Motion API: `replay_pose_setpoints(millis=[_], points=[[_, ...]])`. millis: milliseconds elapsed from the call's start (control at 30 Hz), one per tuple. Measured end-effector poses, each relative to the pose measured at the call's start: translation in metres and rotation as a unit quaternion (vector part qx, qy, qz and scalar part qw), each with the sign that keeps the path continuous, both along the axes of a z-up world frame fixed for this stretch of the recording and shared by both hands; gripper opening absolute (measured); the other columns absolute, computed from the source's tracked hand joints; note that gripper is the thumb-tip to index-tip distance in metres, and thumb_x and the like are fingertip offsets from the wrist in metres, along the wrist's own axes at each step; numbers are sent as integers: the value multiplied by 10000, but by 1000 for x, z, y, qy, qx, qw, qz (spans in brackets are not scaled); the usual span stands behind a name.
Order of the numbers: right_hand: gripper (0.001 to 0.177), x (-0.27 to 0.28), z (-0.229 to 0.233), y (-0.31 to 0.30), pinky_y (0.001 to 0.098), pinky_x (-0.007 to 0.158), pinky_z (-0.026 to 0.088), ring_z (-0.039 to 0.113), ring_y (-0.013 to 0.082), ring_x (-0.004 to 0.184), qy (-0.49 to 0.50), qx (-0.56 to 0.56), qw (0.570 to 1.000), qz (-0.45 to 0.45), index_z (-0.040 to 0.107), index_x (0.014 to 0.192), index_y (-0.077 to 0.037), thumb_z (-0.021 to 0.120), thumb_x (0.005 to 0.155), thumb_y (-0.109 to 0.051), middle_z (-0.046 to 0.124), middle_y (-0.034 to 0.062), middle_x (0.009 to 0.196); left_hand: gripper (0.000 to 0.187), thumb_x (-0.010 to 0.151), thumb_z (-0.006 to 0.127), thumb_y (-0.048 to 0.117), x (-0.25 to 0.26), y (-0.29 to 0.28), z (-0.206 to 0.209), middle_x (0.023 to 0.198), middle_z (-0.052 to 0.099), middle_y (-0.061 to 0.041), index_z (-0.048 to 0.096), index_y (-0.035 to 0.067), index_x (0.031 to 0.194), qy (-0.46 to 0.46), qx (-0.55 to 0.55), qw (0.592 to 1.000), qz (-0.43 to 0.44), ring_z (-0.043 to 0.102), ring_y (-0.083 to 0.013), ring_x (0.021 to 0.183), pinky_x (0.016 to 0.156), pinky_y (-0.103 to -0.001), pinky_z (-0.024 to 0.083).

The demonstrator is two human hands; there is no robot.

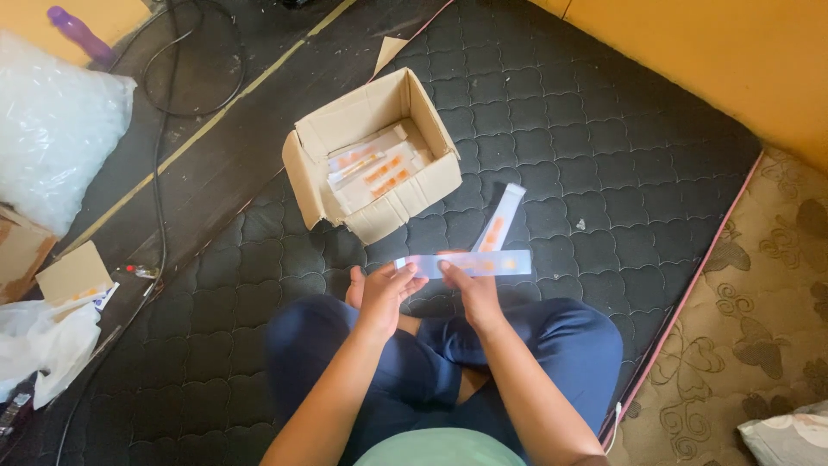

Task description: The person sorts through several packaged items in a cardboard box, holding them up by hand and then placing them back into the box.

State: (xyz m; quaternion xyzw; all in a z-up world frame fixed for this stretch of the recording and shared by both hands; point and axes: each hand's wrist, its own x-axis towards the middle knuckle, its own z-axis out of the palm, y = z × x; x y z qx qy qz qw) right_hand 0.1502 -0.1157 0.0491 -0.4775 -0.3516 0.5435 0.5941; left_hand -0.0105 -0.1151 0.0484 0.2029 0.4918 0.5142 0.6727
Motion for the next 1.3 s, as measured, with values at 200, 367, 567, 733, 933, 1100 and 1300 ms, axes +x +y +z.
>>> replay_pose_setpoints(millis=[200,367,567,733,933,1100,1300], points=[[199,-12,55,-7,314,630,520,619,155,635,14,0,1000,0,767,999,-44,820,866,-183,669,67,720,282,844,836,107,-1,4,-9,936,751,-161,742,-18,1079,25,12,999,23,767,-329,893,937,-507,588],[236,0,-21,4,287,623,513,603,143,630,8,-2,1000,22,768,1064,-29,804,878,-169,654,60,706,326,797,874,78,0,4,-11,923,738,-174,752,-34,1078,23,14,999,40,765,-325,870,898,-492,605],[213,-5,-18,0,270,600,529,618,130,612,-12,1,999,32,766,1050,-12,799,868,-117,657,60,682,315,780,878,58,7,1,-36,919,741,-173,767,-26,1063,40,33,998,30,757,-308,869,885,-494,609],[202,-1,-18,-2,283,631,485,588,154,601,-39,4,998,45,769,1060,-26,782,895,-141,639,53,641,298,758,883,26,7,0,-32,902,745,-164,773,-32,1028,26,32,998,42,759,-305,848,877,-476,614],[166,11,-20,0,274,603,448,519,131,541,-32,4,999,37,772,1053,-46,745,924,-148,570,15,582,285,781,866,45,3,-1,-9,921,745,-174,767,-31,1037,40,25,998,42,760,-329,874,901,-469,596],[151,23,-29,0,289,629,455,532,135,552,-33,-2,999,14,767,1054,-56,746,920,-123,602,24,602,295,778,871,36,-3,5,-30,904,734,-168,769,-28,1048,40,33,997,53,759,-350,851,892,-504,594],[145,31,-30,4,297,635,457,543,123,553,-14,-2,1000,-12,767,1051,-73,747,920,-132,620,19,643,289,774,867,54,-4,5,-14,897,732,-143,765,-22,1034,43,41,997,54,760,-330,854,896,-491,595]])
